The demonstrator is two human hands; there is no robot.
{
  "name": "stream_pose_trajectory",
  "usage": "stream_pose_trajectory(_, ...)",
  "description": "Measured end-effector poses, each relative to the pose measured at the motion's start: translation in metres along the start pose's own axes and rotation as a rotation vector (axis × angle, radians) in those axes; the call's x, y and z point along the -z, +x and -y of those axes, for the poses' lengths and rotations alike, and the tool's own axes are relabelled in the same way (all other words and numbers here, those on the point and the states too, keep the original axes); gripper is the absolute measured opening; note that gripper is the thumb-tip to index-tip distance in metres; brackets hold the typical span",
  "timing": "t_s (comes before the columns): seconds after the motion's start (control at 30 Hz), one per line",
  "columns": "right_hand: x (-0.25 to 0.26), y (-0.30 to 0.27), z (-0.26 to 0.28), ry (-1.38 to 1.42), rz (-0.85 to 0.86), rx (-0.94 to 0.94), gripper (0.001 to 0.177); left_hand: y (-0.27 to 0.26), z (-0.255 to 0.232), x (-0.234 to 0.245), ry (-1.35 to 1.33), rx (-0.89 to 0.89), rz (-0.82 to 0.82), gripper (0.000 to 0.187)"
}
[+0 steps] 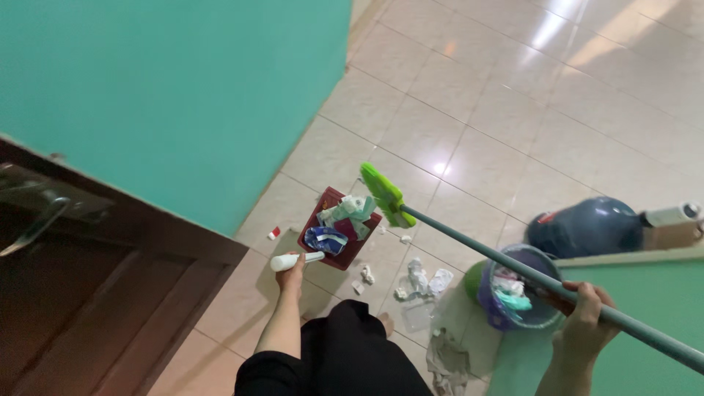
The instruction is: The person sweeps trash into a dustpan using a broom and then empties the dustpan into a trash bin.
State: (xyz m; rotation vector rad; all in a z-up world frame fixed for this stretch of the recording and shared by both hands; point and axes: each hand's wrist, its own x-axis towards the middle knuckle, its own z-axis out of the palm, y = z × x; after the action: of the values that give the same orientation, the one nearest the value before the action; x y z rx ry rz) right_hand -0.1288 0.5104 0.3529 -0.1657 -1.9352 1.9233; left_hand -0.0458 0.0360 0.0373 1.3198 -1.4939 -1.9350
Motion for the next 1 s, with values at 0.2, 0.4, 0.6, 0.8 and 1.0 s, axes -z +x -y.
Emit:
stream_pose_trajectory(0.2,0.064,0.018,-0.006,-0.008,-0.026,-0.005,0.032,-0.025,0.007,-0.061,0.028,0.065,-0.011,0.037)
stream_pose_trajectory(0.4,0.11,0.031,-0.002,-0.083,-0.077,-0.031,0.031,-0.046,0.016,-0.12,0.015,0.105,0.001,0.037)
stream_pose_trajectory(0.6,0.143,0.028,0.01,-0.213,-0.145,-0.03,0.027,-0.06,0.02,-0.17,-0.082,0.11,0.065,0.035)
stream_pose_trajectory(0.8,0.154,0.009,0.019,-0.285,-0.176,-0.03,0.026,-0.048,0.012,-0.207,-0.07,0.18,0.14,0.033)
stream_pose_trajectory(1.0,0.147,-0.012,0.023,-0.433,-0.294,-0.062,0.024,-0.029,0.004,-0.241,-0.035,0.036,0.199,0.036)
